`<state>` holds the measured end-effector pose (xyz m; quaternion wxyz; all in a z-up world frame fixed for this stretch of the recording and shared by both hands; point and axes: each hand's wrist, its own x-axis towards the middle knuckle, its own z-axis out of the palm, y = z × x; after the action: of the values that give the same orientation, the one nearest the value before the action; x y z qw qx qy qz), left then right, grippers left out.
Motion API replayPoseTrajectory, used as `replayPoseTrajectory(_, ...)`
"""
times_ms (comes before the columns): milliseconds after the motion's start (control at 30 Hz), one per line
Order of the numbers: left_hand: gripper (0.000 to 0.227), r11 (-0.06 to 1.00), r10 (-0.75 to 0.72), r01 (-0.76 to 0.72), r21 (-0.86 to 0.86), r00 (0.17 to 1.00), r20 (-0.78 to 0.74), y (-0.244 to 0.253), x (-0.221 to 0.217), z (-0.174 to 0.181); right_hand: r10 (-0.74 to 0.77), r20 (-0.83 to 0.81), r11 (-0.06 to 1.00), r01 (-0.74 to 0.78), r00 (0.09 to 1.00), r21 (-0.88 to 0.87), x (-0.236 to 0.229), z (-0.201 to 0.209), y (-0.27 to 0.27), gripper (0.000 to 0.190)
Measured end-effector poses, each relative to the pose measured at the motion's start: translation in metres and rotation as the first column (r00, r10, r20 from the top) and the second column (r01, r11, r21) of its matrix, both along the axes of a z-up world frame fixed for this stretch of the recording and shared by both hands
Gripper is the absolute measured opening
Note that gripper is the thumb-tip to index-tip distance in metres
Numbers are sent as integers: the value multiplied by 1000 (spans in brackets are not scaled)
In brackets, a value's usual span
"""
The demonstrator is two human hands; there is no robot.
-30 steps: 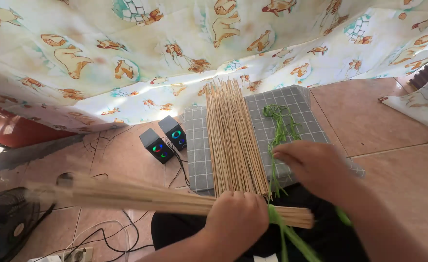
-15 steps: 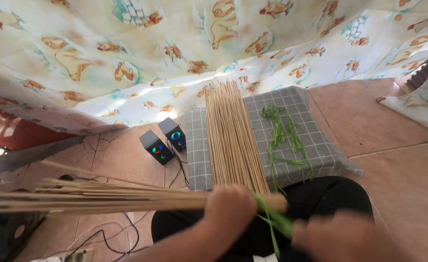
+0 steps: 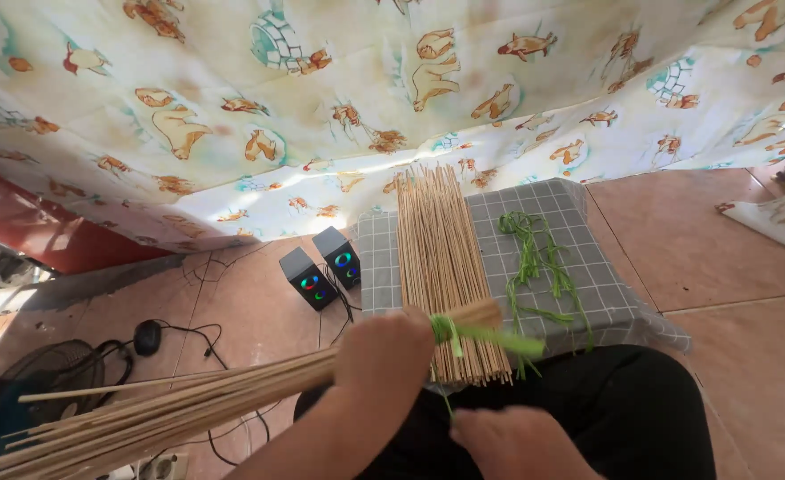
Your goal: Bundling thin wooden sticks together using green plastic strips and tying them securely.
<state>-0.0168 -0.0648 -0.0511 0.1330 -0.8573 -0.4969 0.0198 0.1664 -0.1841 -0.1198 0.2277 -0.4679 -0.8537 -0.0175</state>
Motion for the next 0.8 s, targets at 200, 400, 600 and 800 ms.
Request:
replayPoseTrajectory(200,24,946,-325,324,-34,937,-131,-53,17,-49,76,-42,992,-80,996,-98,52,104,28,14)
replayPoseTrajectory(400,12,908,-380,408,-89,896,230,-63,-1,-7,65,-377,694,-313,924,-648,45,73,114,22)
replayPoseTrajectory(600,62,816,-6,235,-529,918,397,-49,-18,69,-322,-789,330,-719,523,-611,31,-16,89,8)
replayPoseTrajectory(800,53,735,-49,419,-533,817,574,-53,-11,61,-452,-769,349,-704,452,-619,28,-19,87,15)
